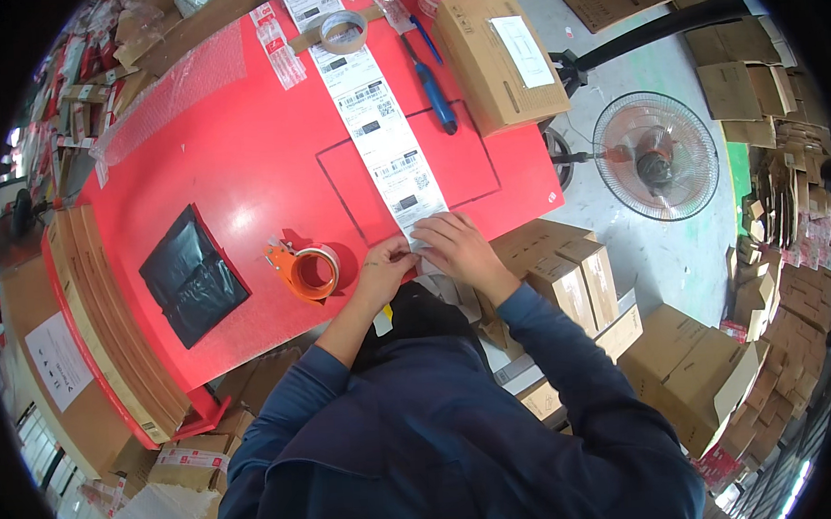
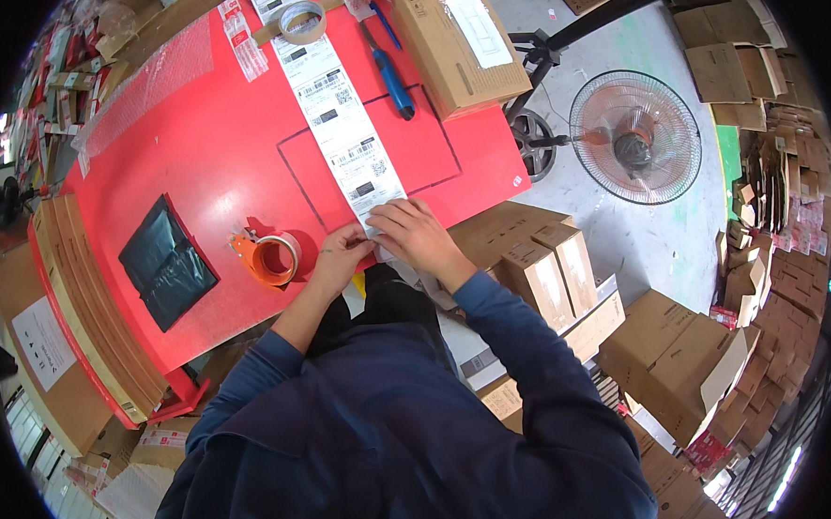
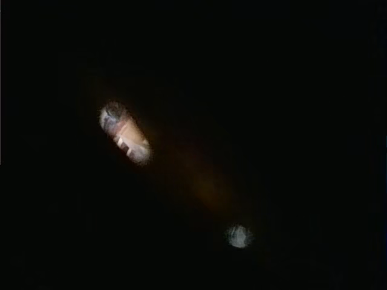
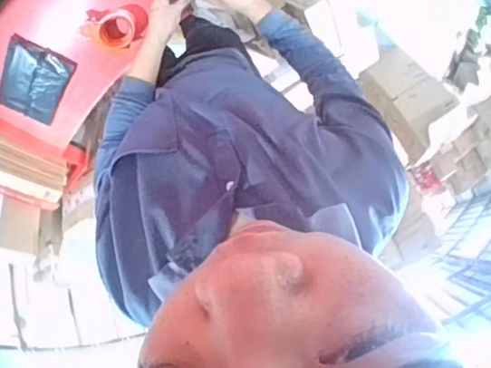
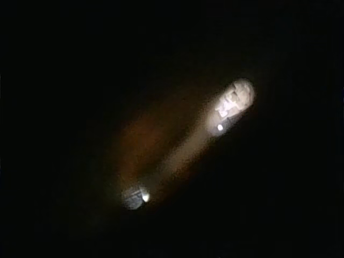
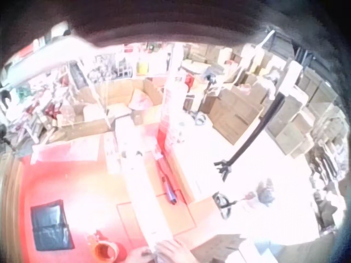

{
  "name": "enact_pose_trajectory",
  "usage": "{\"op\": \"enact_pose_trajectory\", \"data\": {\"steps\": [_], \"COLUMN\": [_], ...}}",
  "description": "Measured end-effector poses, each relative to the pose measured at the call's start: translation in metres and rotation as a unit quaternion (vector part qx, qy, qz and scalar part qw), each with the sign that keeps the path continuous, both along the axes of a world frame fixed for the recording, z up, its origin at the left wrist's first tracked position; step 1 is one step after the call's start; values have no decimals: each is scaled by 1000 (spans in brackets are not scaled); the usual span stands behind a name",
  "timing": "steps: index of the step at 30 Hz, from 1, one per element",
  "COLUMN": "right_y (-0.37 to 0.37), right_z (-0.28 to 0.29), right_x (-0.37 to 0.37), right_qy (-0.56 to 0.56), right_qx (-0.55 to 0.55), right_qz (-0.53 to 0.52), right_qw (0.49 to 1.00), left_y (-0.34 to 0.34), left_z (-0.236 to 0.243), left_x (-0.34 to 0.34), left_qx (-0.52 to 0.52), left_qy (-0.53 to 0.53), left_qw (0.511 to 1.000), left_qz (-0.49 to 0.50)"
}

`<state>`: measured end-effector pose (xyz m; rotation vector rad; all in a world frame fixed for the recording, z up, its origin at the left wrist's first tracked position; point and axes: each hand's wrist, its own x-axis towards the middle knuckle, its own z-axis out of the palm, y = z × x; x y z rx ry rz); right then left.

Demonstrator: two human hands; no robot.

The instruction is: The person wraps small boxes in bubble wrap and plastic film on a red worktable. They use scissors to cut the bubble wrap and a handheld dispenser to apply plastic film, then place the wrapped items into a black mailer bag and affix a shipping label.

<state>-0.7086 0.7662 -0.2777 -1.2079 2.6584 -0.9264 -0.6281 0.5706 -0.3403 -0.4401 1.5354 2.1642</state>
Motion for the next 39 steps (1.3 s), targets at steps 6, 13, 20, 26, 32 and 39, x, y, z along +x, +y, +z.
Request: {"op": "enact_pose_trajectory", "data": {"steps": [6,13,20,26,32,39], "right_y": [-4,-16,-10,-17,-17,-14], "right_z": [-21,-23,-6,-17,-10,-5], "right_x": [-23,-49,-46,-40,-49,-35], "right_qy": [25,7,-35,-71,-150,-59], "right_qx": [-10,10,-30,-82,-59,-29], "right_qz": [64,41,115,68,65,89], "right_qw": [998,999,992,992,985,994], "left_y": [1,5,7,6,15,15], "left_z": [-3,0,-1,0,7,2], "left_x": [2,7,7,3,18,11], "left_qx": [12,-32,35,-15,21,24], "left_qy": [-11,-15,-2,18,-27,2], "left_qw": [999,999,997,999,997,997], "left_qz": [29,25,73,40,63,80]}}
